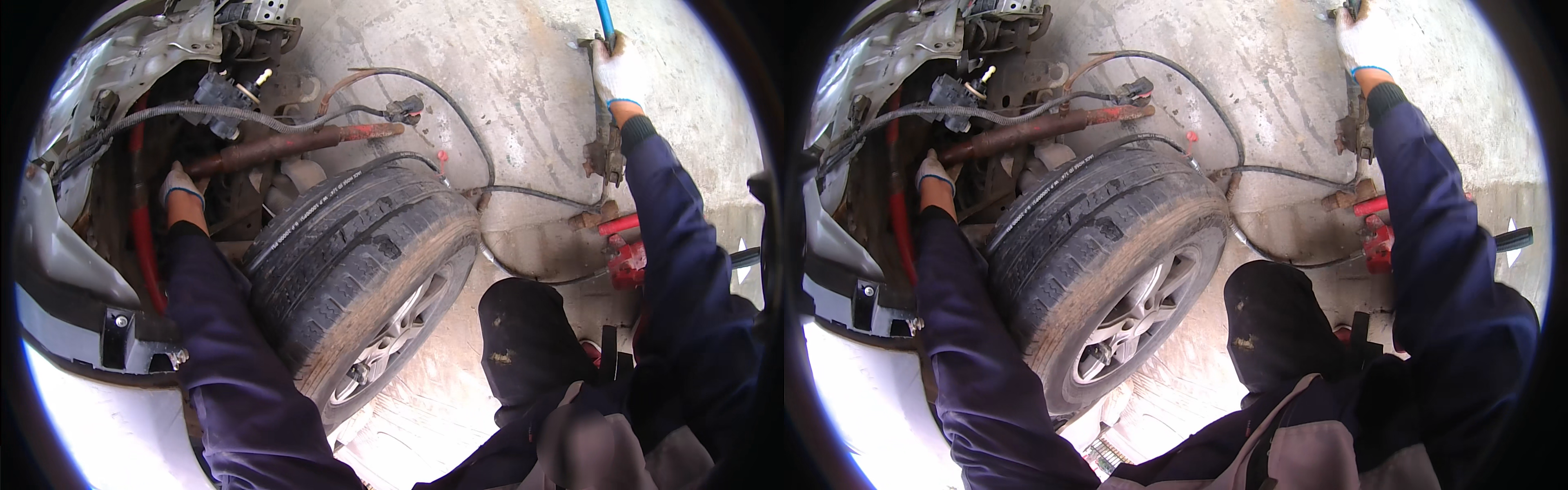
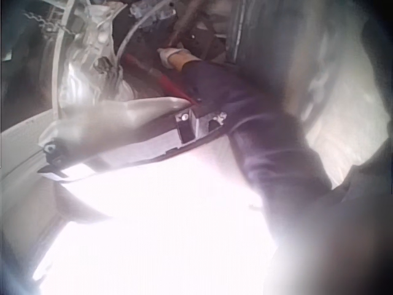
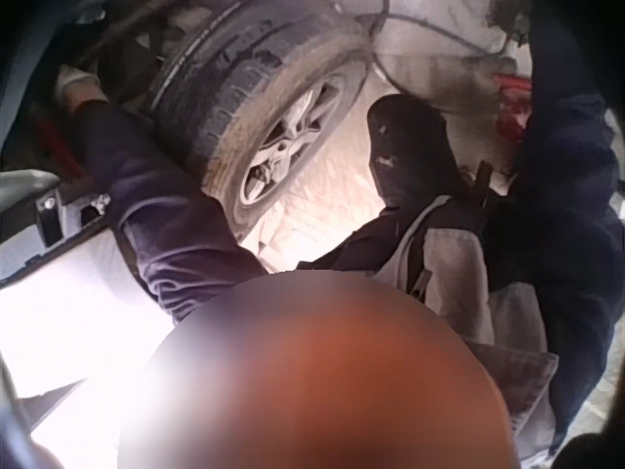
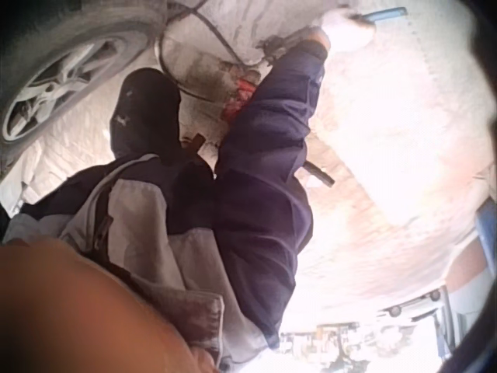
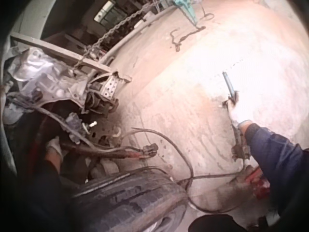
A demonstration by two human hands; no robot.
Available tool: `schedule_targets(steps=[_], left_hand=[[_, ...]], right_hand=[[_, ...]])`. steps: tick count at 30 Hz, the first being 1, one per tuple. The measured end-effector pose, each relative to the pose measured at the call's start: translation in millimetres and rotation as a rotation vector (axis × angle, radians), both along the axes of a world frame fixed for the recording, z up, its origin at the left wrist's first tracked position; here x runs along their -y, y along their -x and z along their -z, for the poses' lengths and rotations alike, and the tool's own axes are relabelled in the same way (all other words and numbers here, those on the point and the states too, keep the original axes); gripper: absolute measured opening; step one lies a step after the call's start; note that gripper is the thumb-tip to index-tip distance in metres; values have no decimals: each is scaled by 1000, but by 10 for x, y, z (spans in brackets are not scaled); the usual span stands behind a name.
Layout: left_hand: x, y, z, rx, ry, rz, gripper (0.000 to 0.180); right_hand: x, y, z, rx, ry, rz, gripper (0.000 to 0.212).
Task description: The person works under the front of a white car with the hood open, using a hammer and a floor jack to adjust suspension components near the wheel. They then attach a chain hoist to the engine bay and position it under the vehicle.
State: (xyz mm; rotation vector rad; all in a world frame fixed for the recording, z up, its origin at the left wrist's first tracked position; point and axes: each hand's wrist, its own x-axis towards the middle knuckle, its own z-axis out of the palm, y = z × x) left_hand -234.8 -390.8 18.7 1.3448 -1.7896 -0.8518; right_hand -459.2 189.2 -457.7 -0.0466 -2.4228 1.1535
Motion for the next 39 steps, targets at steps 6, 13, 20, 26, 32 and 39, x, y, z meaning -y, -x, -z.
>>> schedule_targets(steps=[6, 13, 20, 26, 32, 39], left_hand=[[173, 16, 64, -39, 25, -13, 51], [84, 15, 87, -1, 15, -120, 47], [-265, 78, 71, -22, -86, -149, 55], [-961, 197, -77, 128, -137, 2, 46], [-1799, 224, 341, 140, 58, -17, 49], [-4121, -150, 835, 74, -41, 286, 50]], right_hand=[[105, 299, 434, 78, -117, -43, 60], [72, 76, 663, 235, -89, -65, 78], [-14, -123, -90, 454, 32, -111, 72], [-673, -339, -1293, 491, -186, -404, 50], [-2122, -1003, -1952, 778, -385, -406, 41], [-4172, -2852, -2462, 1191, -364, -142, 36]])
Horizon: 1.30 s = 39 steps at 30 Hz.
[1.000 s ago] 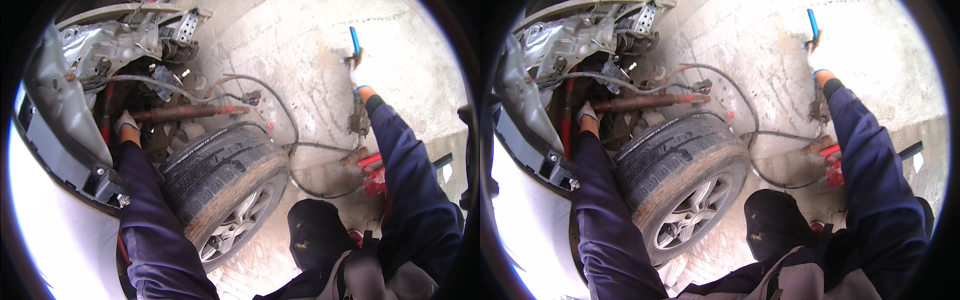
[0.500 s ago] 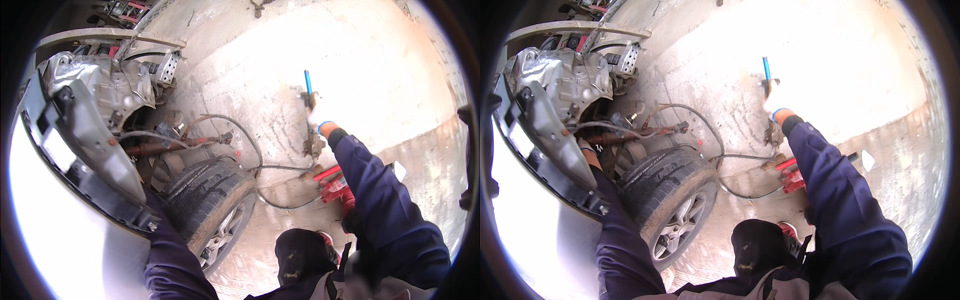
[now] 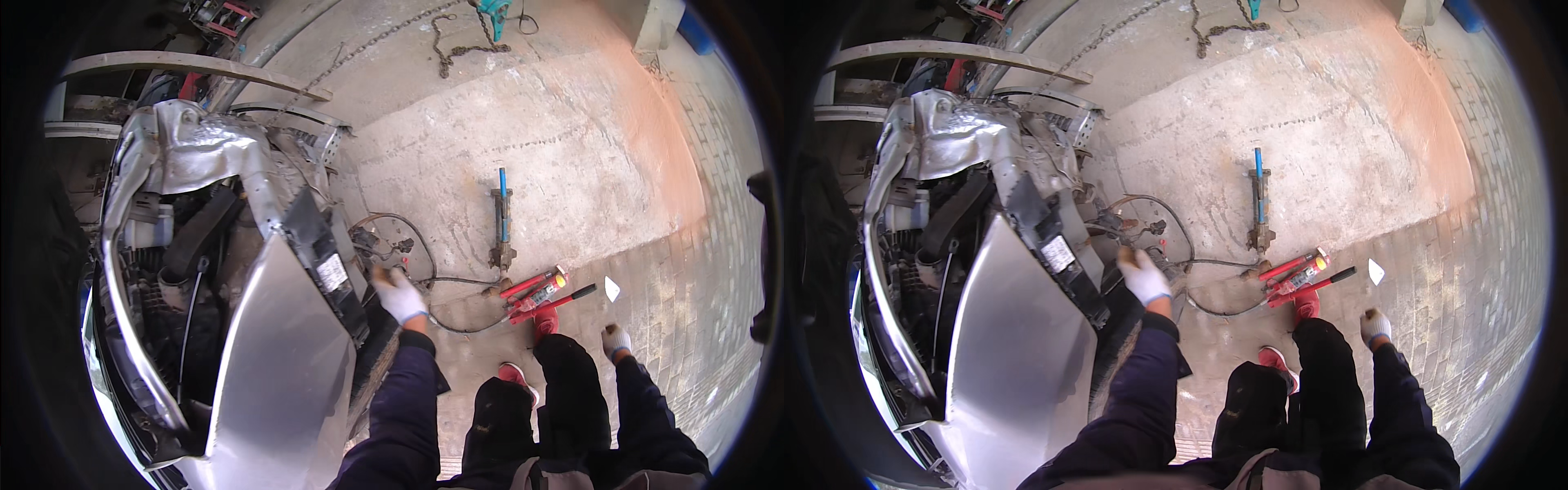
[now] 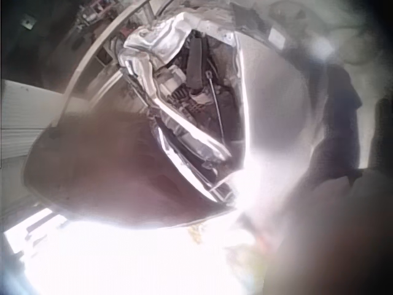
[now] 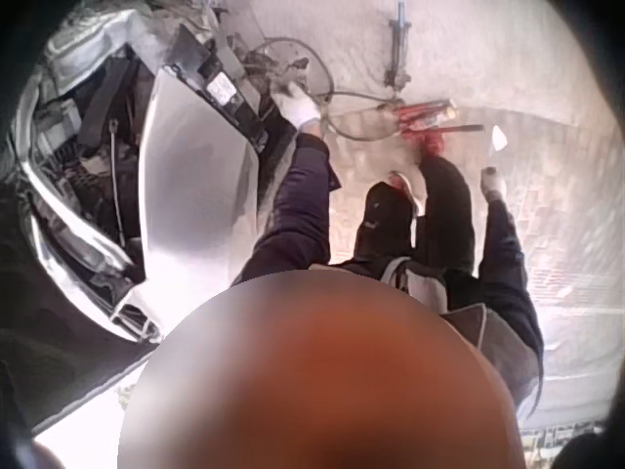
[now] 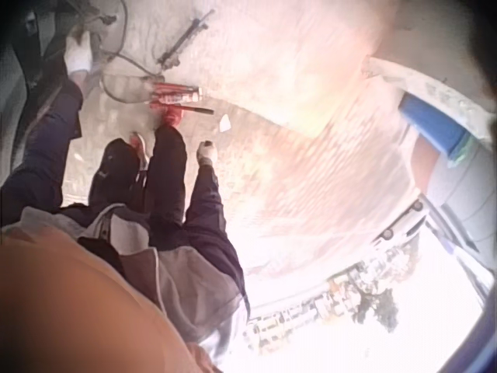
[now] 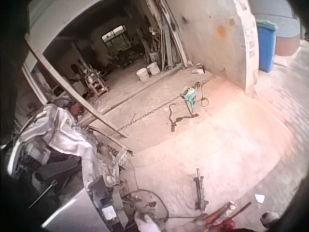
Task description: The person works under the front of a white car with the hood open, using a hammer and a floor jack to adjust suspension components near the wheel. They then attach a chain hoist to the engine bay and position it under the vehicle.
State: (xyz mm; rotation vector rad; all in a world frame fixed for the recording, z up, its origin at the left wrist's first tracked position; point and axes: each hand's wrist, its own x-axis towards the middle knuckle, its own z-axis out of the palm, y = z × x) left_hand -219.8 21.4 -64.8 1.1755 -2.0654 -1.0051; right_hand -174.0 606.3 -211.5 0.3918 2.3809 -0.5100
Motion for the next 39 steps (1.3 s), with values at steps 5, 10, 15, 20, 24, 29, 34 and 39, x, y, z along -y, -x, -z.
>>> schedule_targets(steps=[5, 10, 15, 20, 24, 29, 34, 39], left_hand=[[-1530, -699, -1019, 466, -40, 520, 54], [-1831, -782, -2689, 115, 51, 943, 48], [-1018, -642, -4408, -100, 598, 830, 48], [-163, -848, -5548, 187, 937, 315, 55], [14, -999, -5584, 348, 1063, 235, 59], [189, -857, -5277, 518, 1246, 93, 48], [230, -845, -5171, 611, 1348, 61, 36], [261, -769, -5179, 681, 1319, 12, 38]], right_hand=[[-882, -1171, -580, 145, -30, 176, 34], [-854, -1294, -994, 261, 262, 405, 18], [-173, -465, -1624, 125, 335, 267, 28], [528, 177, -2517, -66, 415, 99, 38], [750, 202, -2828, -76, 466, 68, 35], [662, -82, -2562, 111, 443, 161, 34], [318, -154, -2324, 469, 290, 384, 23], [102, 534, -2334, 392, 364, 407, 22]])
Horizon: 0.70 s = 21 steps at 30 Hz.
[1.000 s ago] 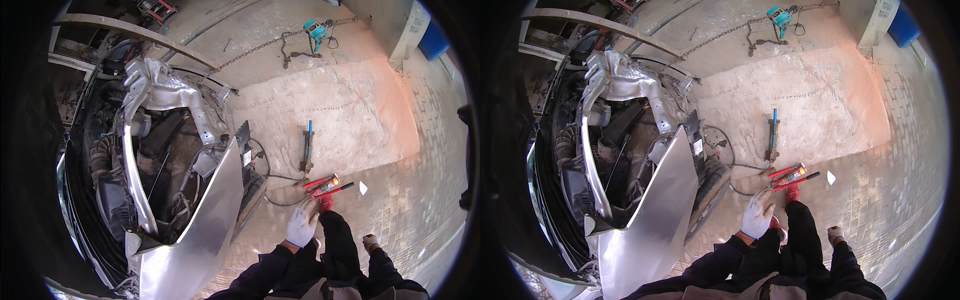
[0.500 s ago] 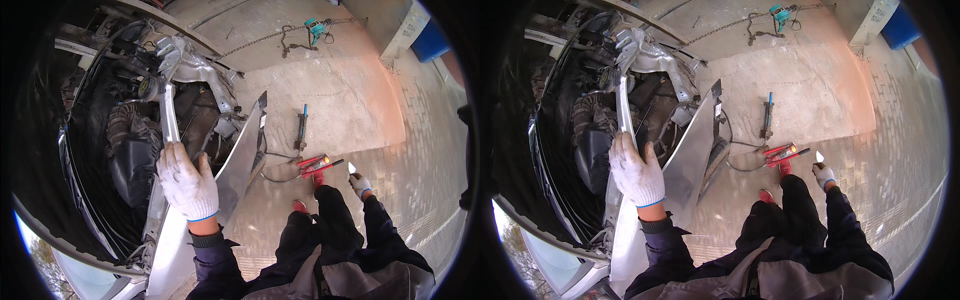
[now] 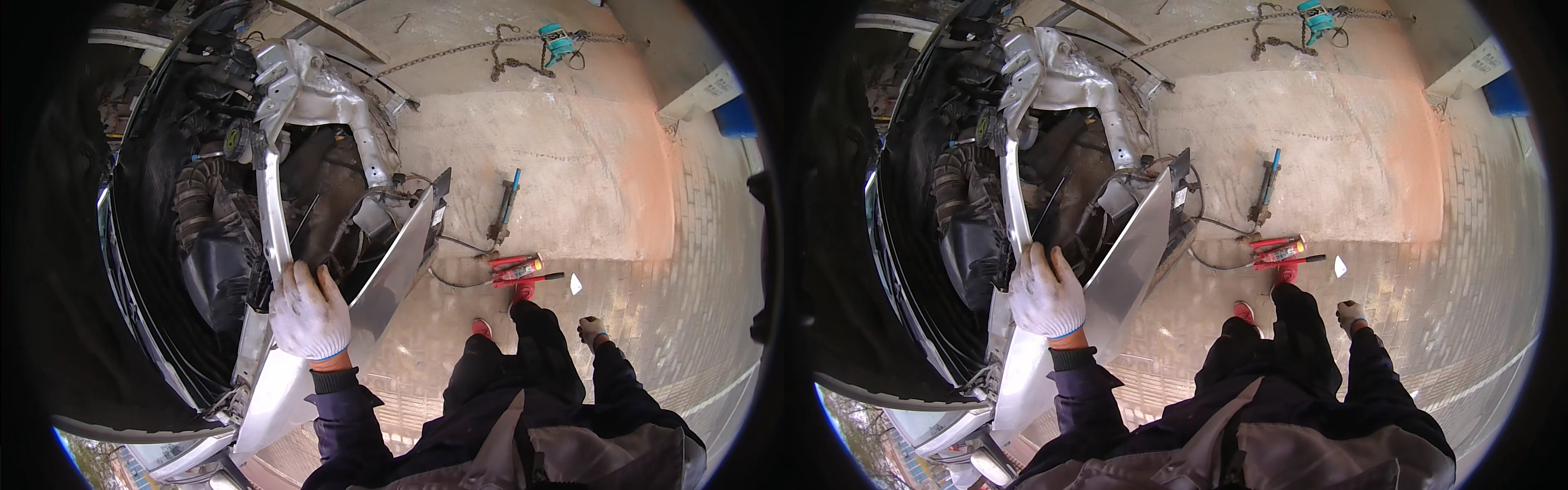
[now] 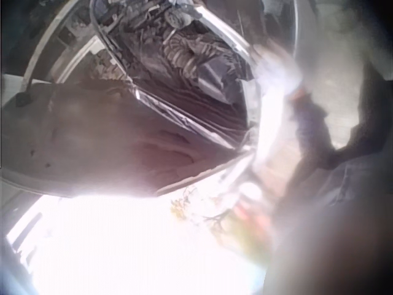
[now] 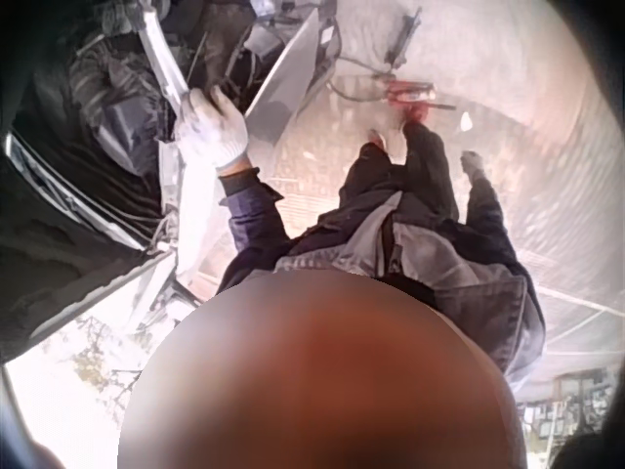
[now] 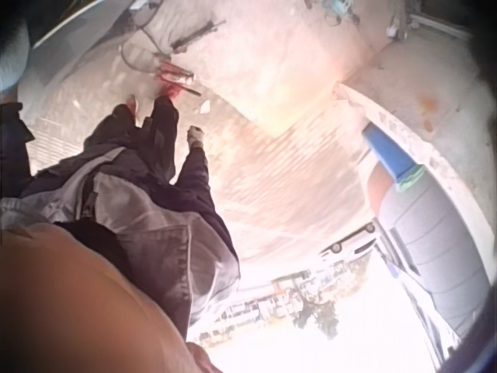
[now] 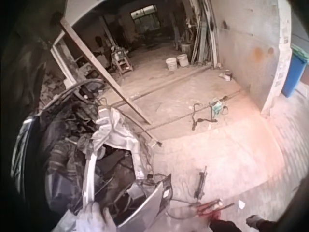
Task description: The person works under the front of a white car with the hood open, using a hammer and a floor jack to adjust suspension components near the wheel. They then attach a chain hoist to the engine bay and position it under the vehicle.
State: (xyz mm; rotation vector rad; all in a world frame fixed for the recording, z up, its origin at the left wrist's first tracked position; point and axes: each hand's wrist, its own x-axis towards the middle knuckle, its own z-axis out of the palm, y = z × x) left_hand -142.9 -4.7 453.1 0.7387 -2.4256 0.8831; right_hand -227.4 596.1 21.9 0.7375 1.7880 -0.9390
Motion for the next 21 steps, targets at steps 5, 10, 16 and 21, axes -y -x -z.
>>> schedule_targets(steps=[5, 10, 16, 21], left_hand=[[-3, 94, -58, -10, -7, -75, 41], [-15, 109, -74, -18, -18, -132, 46], [-65, 139, -48, 30, -30, -184, 46], [-128, 186, -1, 29, -48, -233, 47]], right_hand=[[321, 1097, -91, -167, 93, 86, 24], [909, 1590, -384, -259, 289, 118, 25], [1029, 1339, -413, -183, 363, 66, 25], [416, 887, -94, -53, 279, 138, 22]])
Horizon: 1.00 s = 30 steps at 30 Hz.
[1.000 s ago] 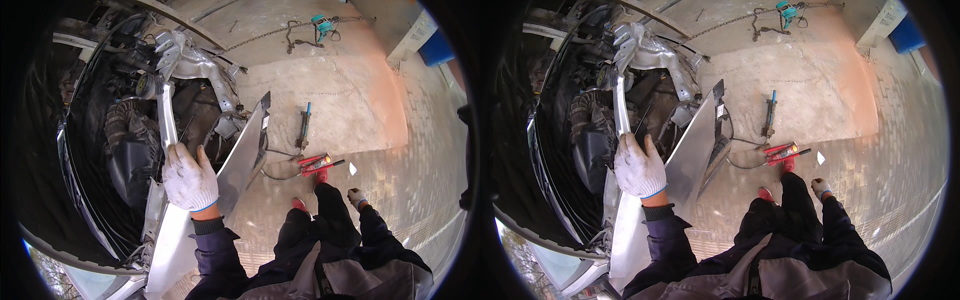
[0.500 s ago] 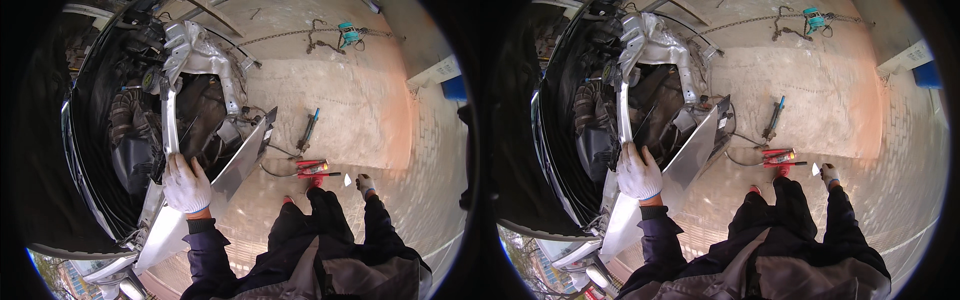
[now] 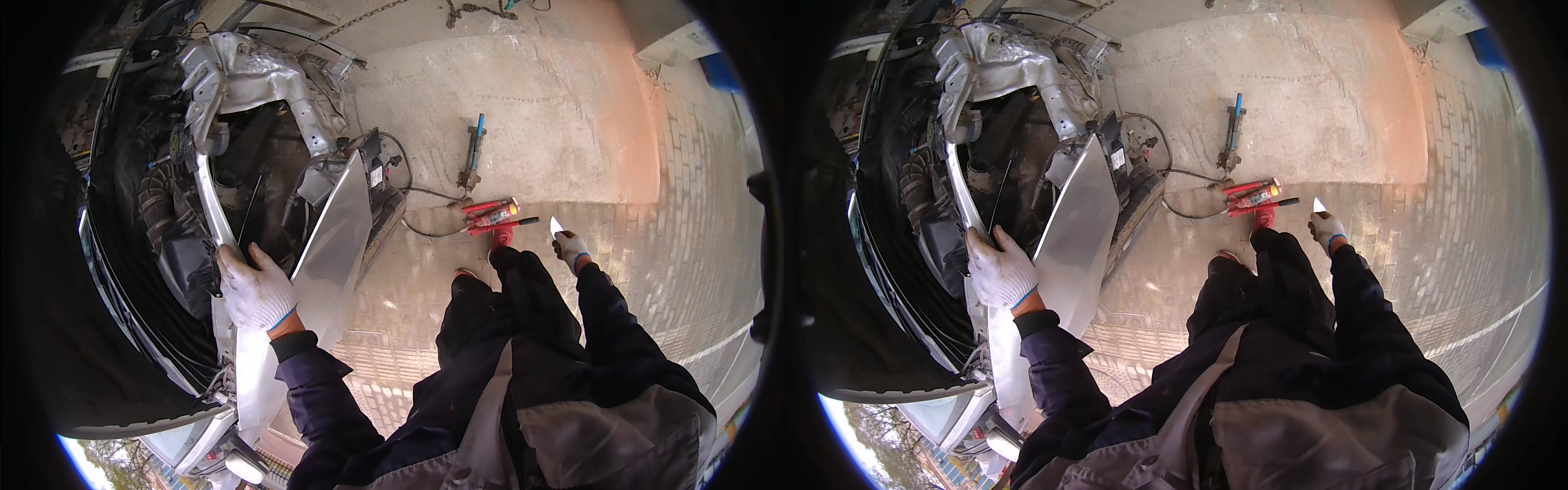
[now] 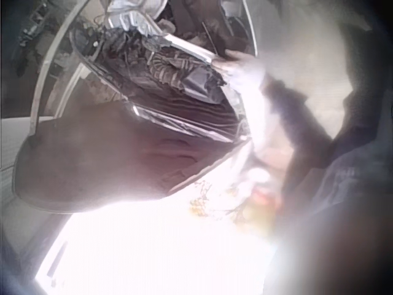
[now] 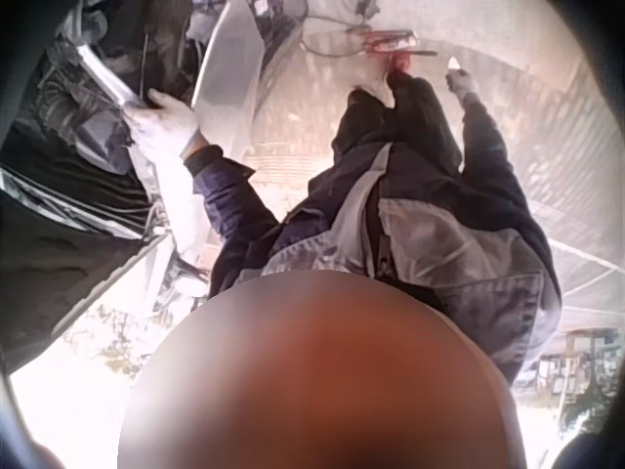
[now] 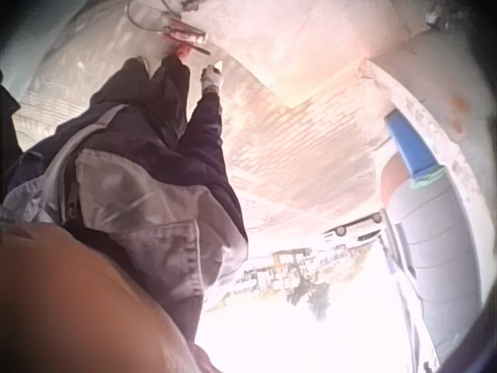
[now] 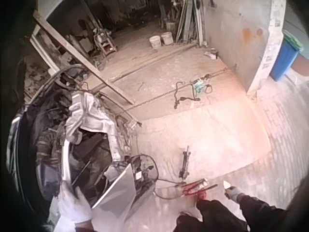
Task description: The person works under the front of a white car with the hood open, using a hammer and a floor jack to adjust suspension components near the wheel. They then attach a chain hoist to the engine bay and position it under the vehicle.
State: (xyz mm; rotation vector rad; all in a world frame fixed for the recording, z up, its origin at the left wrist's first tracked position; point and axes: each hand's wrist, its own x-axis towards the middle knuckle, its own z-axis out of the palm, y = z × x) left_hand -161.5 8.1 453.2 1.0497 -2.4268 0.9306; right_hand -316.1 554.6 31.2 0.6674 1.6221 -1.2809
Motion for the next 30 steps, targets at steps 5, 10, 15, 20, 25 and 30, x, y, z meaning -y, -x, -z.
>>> schedule_targets(steps=[5, 10, 15, 20, 25, 30], left_hand=[[-47, 44, 63, -13, 0, -69, 47], [-64, 75, 81, 6, -8, -64, 48], [-89, 84, 74, 20, -1, -85, 49], [-107, 78, 65, -6, -19, -86, 47], [-71, 17, 38, -14, -9, -23, 44], [-33, -77, -2, -16, -16, 43, 43]], right_hand=[[-768, -337, 159, 101, -172, 85, 24], [-1129, -388, 133, 82, -246, 124, 23], [-935, -282, 82, 66, -160, 206, 19], [-504, -206, -47, -9, 8, 162, 16], [-364, -199, -211, -80, 29, 71, 23], [-566, -317, -273, -60, -97, 128, 18]])
